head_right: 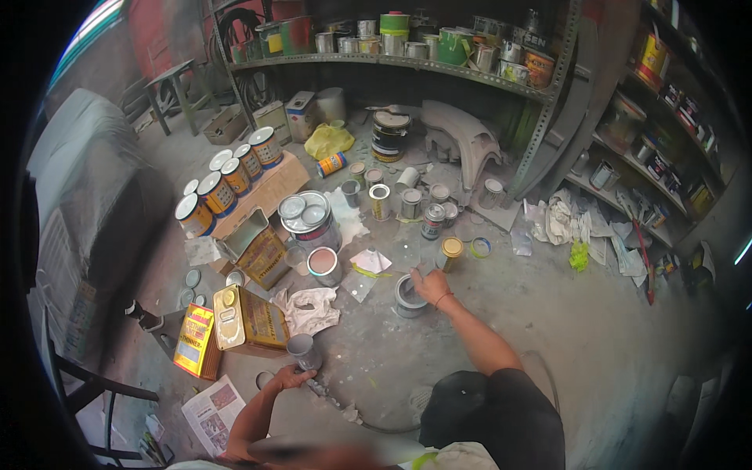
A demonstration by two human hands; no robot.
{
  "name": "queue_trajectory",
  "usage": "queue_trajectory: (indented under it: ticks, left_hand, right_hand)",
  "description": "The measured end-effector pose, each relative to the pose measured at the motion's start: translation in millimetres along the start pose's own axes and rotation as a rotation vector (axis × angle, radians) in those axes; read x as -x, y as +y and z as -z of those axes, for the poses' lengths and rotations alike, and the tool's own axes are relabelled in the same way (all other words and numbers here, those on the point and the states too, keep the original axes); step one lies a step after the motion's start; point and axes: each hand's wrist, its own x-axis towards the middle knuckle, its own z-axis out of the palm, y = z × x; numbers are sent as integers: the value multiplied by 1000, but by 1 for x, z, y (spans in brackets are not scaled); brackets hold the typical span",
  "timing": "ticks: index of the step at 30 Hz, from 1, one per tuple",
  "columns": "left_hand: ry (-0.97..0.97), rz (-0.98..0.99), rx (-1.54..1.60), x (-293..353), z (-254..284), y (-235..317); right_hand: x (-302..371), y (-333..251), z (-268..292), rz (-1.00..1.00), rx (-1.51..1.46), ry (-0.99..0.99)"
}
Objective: The person is using a spray gun to apply a silver paint coating to the interior bed of a pickup truck.
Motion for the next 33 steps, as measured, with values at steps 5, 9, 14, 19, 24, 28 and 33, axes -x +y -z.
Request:
queue_trajectory:
  ticks: [5, 9, 14, 19, 24, 28, 33]
  left_hand:
    - [8, -74, -37, -3, 2, 5]
    - [-4, -36, 4, 0, 4, 13]
    - [81, 1, 17, -10, -3, -12]
    - [109, -33, 17, -15, -8, -19]
    - [108, -16, 151, -6, -8, 9]
    - [115, -87, 173, -10, -8, 13]
    - [100, -55, 154, -10, -6, -14]
  right_hand:
    - [-7, 32, -1, 195, -58, -71]
    - [-7, 37, -1, 144, 221, 65]
    - [-4, 27, -10, 225, 31, -43]
    - [-7, 13, 10, 50, 335, -139]
    - [-6, 26, -7, 249, 109, 48]
    - [-20, 68, -20, 266, 118, 110]
    - [-3, 9, 4, 82, 135, -119]
